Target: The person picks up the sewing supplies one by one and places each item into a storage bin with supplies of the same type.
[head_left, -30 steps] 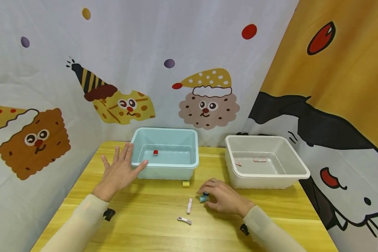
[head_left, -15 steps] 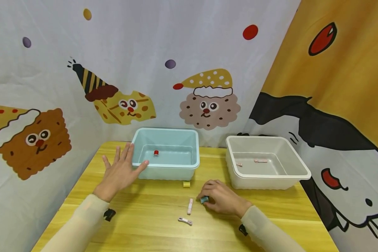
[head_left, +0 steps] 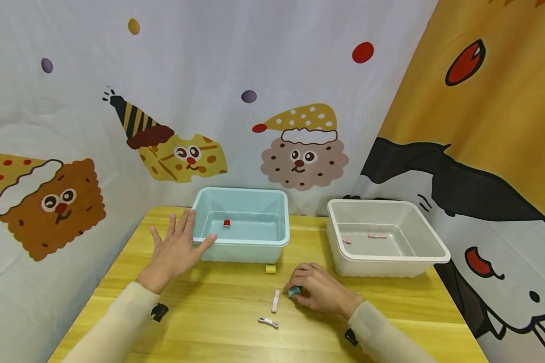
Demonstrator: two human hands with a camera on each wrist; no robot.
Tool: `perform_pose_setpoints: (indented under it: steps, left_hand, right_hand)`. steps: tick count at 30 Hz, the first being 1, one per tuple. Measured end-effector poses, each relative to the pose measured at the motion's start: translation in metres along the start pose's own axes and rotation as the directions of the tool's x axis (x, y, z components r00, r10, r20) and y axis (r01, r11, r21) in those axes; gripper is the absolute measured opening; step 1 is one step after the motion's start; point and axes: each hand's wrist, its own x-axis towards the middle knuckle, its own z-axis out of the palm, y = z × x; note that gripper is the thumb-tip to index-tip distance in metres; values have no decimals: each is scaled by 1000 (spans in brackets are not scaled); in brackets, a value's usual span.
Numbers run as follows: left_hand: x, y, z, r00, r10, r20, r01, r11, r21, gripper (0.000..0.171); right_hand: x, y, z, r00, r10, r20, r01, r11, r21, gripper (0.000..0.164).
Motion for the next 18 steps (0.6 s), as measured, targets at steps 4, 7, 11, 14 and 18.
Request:
perform_pose_setpoints:
  steps: [4, 7, 11, 14, 18]
  left_hand:
    - [0, 1, 1, 1000, 1, -1, -1, 1000, 2, 113]
    - [-1, 1, 0, 1000, -2, 0, 2, 1000, 3, 113]
    - [-1, 2, -1, 1000, -1, 1, 1, 1000, 0, 112]
    - [-1, 2, -1, 1000, -1, 3, 1, 1000, 0, 114]
    - [-1, 2, -2, 1000, -2, 5, 2, 1000, 1, 114]
  right_hand:
    - [0, -3, -2, 1000, -6, -25, 7, 1000, 8, 29]
    - [1, -4, -4, 999, -14, -37, 15, 1000, 13, 30]
    - [2, -7, -9, 999, -17, -49, 18, 1000, 11, 31]
    - [3, -10, -14, 998, -19, -55, 20, 1000, 23, 31]
    - [6, -15, -24, 998, -36, -58, 39, 998, 51, 32]
